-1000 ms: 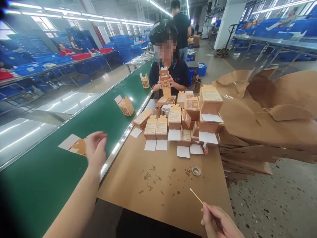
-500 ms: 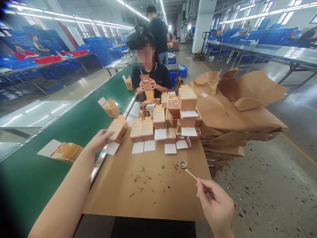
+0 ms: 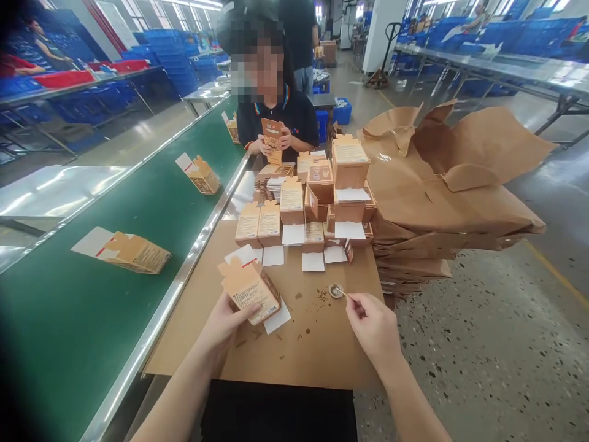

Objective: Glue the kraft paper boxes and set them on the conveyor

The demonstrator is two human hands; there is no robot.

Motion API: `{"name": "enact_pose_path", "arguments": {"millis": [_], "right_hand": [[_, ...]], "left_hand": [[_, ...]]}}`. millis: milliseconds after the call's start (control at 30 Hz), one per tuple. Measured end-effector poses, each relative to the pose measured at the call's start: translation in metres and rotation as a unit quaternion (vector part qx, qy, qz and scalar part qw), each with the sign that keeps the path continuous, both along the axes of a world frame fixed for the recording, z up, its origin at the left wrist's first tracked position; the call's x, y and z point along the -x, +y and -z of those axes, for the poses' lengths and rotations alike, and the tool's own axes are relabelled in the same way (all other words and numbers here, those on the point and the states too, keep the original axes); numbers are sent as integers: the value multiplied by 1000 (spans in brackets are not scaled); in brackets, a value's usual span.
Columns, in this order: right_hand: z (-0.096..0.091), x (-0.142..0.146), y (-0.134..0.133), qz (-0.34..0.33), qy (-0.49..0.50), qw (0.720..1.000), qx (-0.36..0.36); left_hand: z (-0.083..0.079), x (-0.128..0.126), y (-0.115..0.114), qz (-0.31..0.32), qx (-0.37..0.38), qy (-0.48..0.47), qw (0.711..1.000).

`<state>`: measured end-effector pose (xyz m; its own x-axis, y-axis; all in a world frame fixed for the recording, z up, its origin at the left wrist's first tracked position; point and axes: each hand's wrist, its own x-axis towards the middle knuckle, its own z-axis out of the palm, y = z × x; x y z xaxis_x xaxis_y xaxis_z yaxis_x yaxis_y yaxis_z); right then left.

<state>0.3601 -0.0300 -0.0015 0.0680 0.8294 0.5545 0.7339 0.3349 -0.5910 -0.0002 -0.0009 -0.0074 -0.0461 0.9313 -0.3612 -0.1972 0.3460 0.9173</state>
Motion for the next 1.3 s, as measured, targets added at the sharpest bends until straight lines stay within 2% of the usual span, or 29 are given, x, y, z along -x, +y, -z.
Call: {"name": "enact_pose_path", "arguments": {"millis": [100,200,333,467,600,767,967,1067,1200,1300], "right_hand": [[-4,14,-16,8,50,998,-24],[-2,49,-37,-51,112,992,1],[16,100,-47,-122,132,983,39],[35,124,-41,-136,127,982,45],[32,118,-42,-134,133,981,33],[18,85,-60,-93,167,982,5],[19,54,-77,-48,204,978,14],[19,56,-79,-40,218,975,14],[16,68,-75,-53,222,973,18],[14,72,-70,-56,233,971,14]], "left_hand": [[0,-3,8,4,-10,-2,1000],[2,-2,10,11,-20,-2,1000],[6,-4,9,23,-36,19,999],[6,-4,8,38,-38,37,998],[7,-3,4,58,-43,56,996],[13,-4,-11,76,-72,103,989],[20,-13,-32,83,-77,206,972],[20,-21,-34,61,-82,219,970],[15,-32,-33,26,-91,183,979],[12,-27,-36,6,-101,160,982]]}}
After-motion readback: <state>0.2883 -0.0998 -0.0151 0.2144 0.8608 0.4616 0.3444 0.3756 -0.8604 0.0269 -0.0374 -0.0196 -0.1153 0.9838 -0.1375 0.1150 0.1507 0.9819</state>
